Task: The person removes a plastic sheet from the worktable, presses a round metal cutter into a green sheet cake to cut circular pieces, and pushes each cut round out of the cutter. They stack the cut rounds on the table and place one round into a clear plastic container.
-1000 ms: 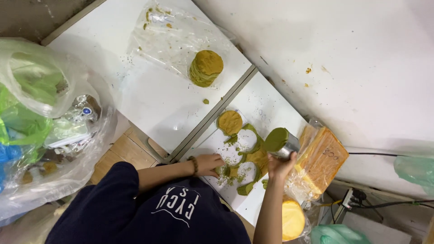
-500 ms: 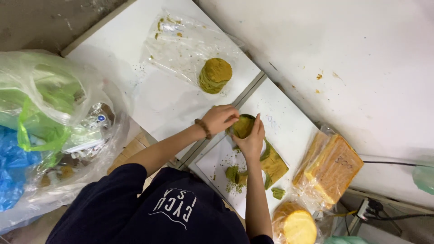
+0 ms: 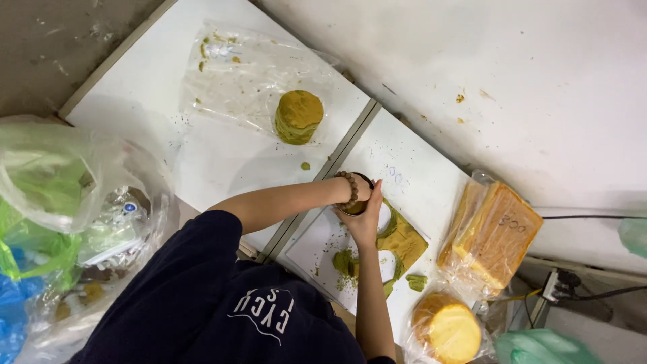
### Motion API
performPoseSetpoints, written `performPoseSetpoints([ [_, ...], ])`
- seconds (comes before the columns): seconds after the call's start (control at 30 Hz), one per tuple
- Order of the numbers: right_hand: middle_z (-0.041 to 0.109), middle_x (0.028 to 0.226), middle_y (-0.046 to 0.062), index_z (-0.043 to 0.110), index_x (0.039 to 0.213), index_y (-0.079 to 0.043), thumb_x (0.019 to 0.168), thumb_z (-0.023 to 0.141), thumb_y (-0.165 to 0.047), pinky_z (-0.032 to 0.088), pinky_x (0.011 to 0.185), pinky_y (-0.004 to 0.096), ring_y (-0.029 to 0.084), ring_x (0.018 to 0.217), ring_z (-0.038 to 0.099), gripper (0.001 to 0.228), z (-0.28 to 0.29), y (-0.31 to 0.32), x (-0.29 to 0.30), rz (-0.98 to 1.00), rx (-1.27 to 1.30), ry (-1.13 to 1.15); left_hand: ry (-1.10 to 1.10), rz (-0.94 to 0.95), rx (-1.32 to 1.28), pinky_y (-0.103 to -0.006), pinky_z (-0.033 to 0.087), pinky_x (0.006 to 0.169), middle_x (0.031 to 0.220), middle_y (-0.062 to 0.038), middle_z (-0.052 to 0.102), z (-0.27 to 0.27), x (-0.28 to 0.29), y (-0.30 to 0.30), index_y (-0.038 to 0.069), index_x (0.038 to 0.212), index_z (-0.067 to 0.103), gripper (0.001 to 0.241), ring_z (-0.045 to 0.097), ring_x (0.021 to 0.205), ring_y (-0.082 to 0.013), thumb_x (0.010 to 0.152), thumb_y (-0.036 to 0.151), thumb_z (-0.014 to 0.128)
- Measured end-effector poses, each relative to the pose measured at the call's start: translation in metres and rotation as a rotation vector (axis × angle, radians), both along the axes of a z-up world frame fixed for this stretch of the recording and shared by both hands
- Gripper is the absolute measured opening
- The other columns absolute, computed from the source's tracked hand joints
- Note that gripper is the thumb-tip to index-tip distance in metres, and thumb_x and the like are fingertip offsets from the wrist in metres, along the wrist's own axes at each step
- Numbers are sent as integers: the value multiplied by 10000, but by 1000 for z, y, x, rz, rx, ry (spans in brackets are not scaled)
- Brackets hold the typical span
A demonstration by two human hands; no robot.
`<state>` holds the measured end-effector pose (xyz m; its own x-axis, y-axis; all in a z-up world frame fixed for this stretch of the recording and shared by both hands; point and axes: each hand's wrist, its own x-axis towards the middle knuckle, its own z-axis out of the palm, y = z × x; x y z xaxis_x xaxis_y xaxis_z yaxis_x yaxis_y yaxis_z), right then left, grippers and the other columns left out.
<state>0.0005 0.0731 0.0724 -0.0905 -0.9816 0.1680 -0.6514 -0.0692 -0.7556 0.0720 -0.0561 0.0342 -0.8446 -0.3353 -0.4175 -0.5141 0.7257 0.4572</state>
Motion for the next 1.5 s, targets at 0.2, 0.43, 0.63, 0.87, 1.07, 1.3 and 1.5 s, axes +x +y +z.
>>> performPoseSetpoints([
  [0.2, 390, 1555, 243, 140, 1625, -36, 546, 1010, -235, 399, 1166, 491, 413, 1417, 423, 1400, 13, -8, 10, -53, -67, 38, -79, 44, 35, -405, 562, 838, 1064, -109, 737, -16, 5, -8, 54, 1006, 723, 211, 706, 962, -267, 895, 220, 655],
  [0.43, 385, 1547, 246, 249, 1610, -73, 507, 1004, -249, 492, 1090, 454, 400, 1376, 494, 1348, 50, -13, 0, 30, -64, 146, -149, 101, 99, -392, 567, 896, 1134, -99, 754, -82, -20, -3, 71, 1033, 754, 252, 713, 1037, -252, 921, 257, 626],
  [0.63, 368, 1589, 223, 175, 1647, -112, 529, 1041, -297, 393, 1208, 500, 402, 1465, 412, 1426, 56, 25, -16, 10, -199, 92, 27, -36, -141, -393, 602, 815, 1109, -156, 734, 120, 19, 41, 51, 1092, 711, 222, 733, 954, -264, 1004, 235, 623],
  [0.87, 186, 1731, 254, 76, 1693, -148, 640, 985, -412, 297, 1265, 591, 413, 1569, 293, 1415, 50, 81, -74, -392, -319, -99, 591, 215, -378, -372, 586, 810, 1129, -110, 718, 181, 88, 66, 88, 1138, 674, 176, 701, 932, -200, 1060, 224, 595],
  [1.07, 284, 1701, 278, 125, 1745, -170, 876, 910, -404, 292, 1309, 558, 402, 1540, 355, 1194, 41, 182, -140, -604, -477, -462, 309, 357, 6, -395, 566, 854, 1058, -107, 683, 113, 110, 125, 88, 1131, 656, 227, 666, 903, -226, 1030, 285, 607],
  [1.3, 225, 1743, 228, 198, 1691, -94, 963, 853, -354, 360, 1313, 510, 372, 1582, 357, 1013, -13, 287, -167, -866, -571, -510, 263, -34, -40, -418, 542, 874, 1114, -123, 640, 26, 56, 228, 57, 1103, 640, 382, 613, 1033, -258, 830, 300, 751],
  [1.5, 285, 1723, 220, 232, 1669, -88, 965, 849, -266, 374, 1291, 497, 359, 1557, 380, 954, -10, 309, -146, -923, -565, -546, 417, -56, -162, -440, 563, 791, 1076, -156, 635, -42, -74, 279, 46, 1172, 628, 346, 658, 941, -284, 967, 313, 708],
])
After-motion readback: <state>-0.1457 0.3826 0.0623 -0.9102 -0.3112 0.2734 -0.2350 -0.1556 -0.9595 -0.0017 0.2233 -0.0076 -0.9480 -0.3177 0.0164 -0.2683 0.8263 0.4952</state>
